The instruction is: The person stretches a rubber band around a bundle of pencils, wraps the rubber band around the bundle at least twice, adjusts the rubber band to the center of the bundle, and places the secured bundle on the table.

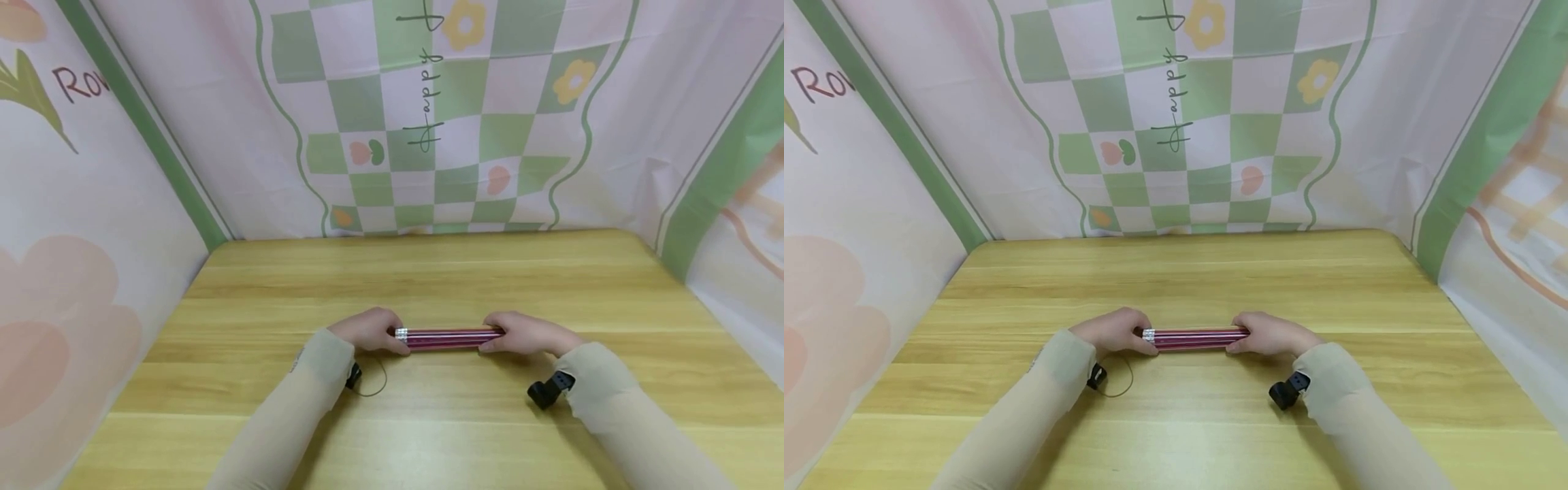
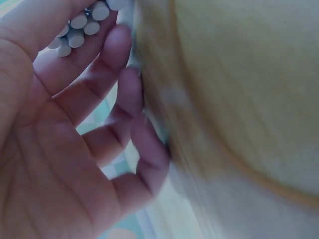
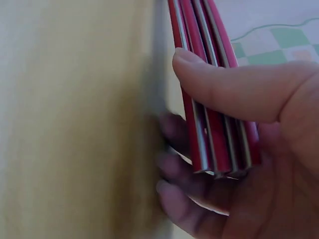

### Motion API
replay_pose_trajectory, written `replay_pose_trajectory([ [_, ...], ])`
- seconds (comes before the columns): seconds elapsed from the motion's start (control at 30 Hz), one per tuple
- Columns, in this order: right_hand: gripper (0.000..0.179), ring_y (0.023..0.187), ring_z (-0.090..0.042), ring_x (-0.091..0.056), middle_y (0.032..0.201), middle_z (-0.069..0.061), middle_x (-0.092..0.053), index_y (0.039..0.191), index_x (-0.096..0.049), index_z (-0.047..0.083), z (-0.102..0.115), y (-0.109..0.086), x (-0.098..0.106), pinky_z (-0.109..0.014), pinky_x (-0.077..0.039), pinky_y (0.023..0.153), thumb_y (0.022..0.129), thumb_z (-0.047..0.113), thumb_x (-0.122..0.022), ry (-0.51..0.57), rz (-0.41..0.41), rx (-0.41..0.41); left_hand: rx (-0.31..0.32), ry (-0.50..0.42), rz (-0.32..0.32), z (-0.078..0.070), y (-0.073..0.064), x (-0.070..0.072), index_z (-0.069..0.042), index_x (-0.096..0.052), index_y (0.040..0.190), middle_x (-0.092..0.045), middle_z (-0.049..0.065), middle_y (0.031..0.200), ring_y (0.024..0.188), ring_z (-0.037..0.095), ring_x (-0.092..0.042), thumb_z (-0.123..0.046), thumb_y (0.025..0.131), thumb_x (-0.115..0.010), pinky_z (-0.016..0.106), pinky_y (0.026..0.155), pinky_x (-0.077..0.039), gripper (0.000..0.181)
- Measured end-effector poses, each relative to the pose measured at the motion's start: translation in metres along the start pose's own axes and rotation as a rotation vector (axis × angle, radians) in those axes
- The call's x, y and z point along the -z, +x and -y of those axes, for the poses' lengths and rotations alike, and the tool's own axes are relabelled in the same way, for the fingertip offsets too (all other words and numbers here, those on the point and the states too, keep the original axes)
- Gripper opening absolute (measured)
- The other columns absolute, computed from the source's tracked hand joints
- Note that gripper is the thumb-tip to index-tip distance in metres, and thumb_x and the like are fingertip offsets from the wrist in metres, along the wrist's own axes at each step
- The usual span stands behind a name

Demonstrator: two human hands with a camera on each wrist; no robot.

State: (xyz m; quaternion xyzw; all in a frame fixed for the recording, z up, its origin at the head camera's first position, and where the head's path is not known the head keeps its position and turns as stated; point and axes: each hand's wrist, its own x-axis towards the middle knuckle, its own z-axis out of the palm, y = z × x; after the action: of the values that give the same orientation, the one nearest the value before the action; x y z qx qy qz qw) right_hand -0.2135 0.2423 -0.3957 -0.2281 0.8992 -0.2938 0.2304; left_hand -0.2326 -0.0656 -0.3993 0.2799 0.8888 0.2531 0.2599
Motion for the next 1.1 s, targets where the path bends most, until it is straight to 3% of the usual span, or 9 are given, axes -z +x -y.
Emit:
replay_pose_trajectory([
  [0.17, 0.025, 0.059, -0.013, -0.052, 0.078, -0.003, -0.058, 0.101, -0.062, 0.001, -0.007, -0.002, 0.001, -0.027, -0.049, 0.053, 0.09, 0.021, -0.073, 0.207, 0.01, -0.032, -0.009, -0.063, -0.034, -0.001, -0.001, 0.002, -0.014, -0.067, 0.077, -0.068, -0.003, 0.071, 0.062, 0.009, -0.054, -0.027, 0.092, -0.072, 0.022, 0.061, -0.045, 0.02],
  [0.33, 0.034, 0.05, -0.009, -0.054, 0.071, -0.003, -0.061, 0.109, -0.064, -0.005, -0.021, -0.001, -0.003, -0.025, -0.05, 0.047, 0.085, 0.016, -0.077, 0.385, -0.054, -0.01, -0.014, -0.131, -0.082, -0.001, 0.0, -0.001, -0.012, -0.067, 0.081, -0.07, 0.001, 0.073, 0.064, 0.01, -0.061, -0.024, 0.091, -0.073, 0.022, 0.063, -0.051, 0.016],
  [0.47, 0.052, 0.056, -0.007, -0.06, 0.078, -0.005, -0.07, 0.125, -0.056, -0.014, -0.028, -0.001, -0.004, -0.023, -0.053, 0.052, 0.083, 0.008, -0.078, 0.607, -0.09, -0.004, -0.001, -0.277, -0.105, -0.003, -0.002, -0.003, -0.007, -0.069, 0.086, -0.07, 0.005, 0.077, 0.065, 0.012, -0.064, -0.019, 0.089, -0.075, 0.025, 0.062, -0.057, 0.013],
  [0.57, 0.055, 0.066, -0.011, -0.069, 0.087, -0.01, -0.075, 0.13, -0.052, -0.017, -0.03, -0.003, -0.005, -0.023, -0.057, 0.059, 0.084, 0.002, -0.075, 0.757, -0.1, 0.013, -0.005, -0.372, -0.115, -0.004, -0.004, -0.004, -0.006, -0.069, 0.089, -0.07, 0.007, 0.079, 0.065, 0.014, -0.065, -0.018, 0.087, -0.077, 0.028, 0.061, -0.058, 0.014],
  [0.7, 0.038, 0.08, -0.019, -0.074, 0.1, -0.014, -0.075, 0.123, -0.066, 0.0, -0.03, -0.006, -0.006, -0.026, -0.06, 0.071, 0.085, -0.005, -0.07, 0.907, -0.082, 0.067, -0.029, -0.438, -0.138, -0.004, -0.007, -0.005, -0.007, -0.068, 0.087, -0.069, 0.009, 0.076, 0.064, 0.018, -0.065, -0.018, 0.087, -0.077, 0.031, 0.063, -0.059, 0.014],
  [0.8, 0.037, 0.088, -0.021, -0.075, 0.105, -0.012, -0.074, 0.113, -0.072, 0.014, -0.029, -0.007, -0.007, -0.029, -0.06, 0.079, 0.087, -0.011, -0.064, 1.008, -0.056, 0.121, -0.039, -0.46, -0.157, -0.004, -0.008, -0.005, -0.008, -0.067, 0.085, -0.068, 0.007, 0.073, 0.063, 0.02, -0.065, -0.018, 0.087, -0.077, 0.033, 0.065, -0.059, 0.015],
  [0.97, 0.042, 0.096, -0.021, -0.074, 0.11, -0.007, -0.074, 0.113, -0.073, 0.017, -0.028, -0.007, -0.01, -0.032, -0.057, 0.089, 0.091, -0.014, -0.056, 1.083, -0.041, 0.199, -0.044, -0.5, -0.172, -0.002, -0.01, -0.003, -0.008, -0.068, 0.092, -0.067, 0.004, 0.074, 0.064, 0.02, -0.065, -0.017, 0.087, -0.077, 0.037, 0.068, -0.06, 0.014],
  [1.1, 0.041, 0.098, -0.022, -0.073, 0.111, -0.007, -0.073, 0.113, -0.073, 0.016, -0.028, -0.007, -0.013, -0.032, -0.055, 0.092, 0.092, -0.013, -0.055, 1.121, -0.047, 0.208, -0.058, -0.497, -0.189, -0.001, -0.009, -0.003, -0.007, -0.069, 0.094, -0.066, 0.005, 0.074, 0.061, 0.018, -0.064, -0.016, 0.087, -0.077, 0.035, 0.066, -0.059, 0.014],
])
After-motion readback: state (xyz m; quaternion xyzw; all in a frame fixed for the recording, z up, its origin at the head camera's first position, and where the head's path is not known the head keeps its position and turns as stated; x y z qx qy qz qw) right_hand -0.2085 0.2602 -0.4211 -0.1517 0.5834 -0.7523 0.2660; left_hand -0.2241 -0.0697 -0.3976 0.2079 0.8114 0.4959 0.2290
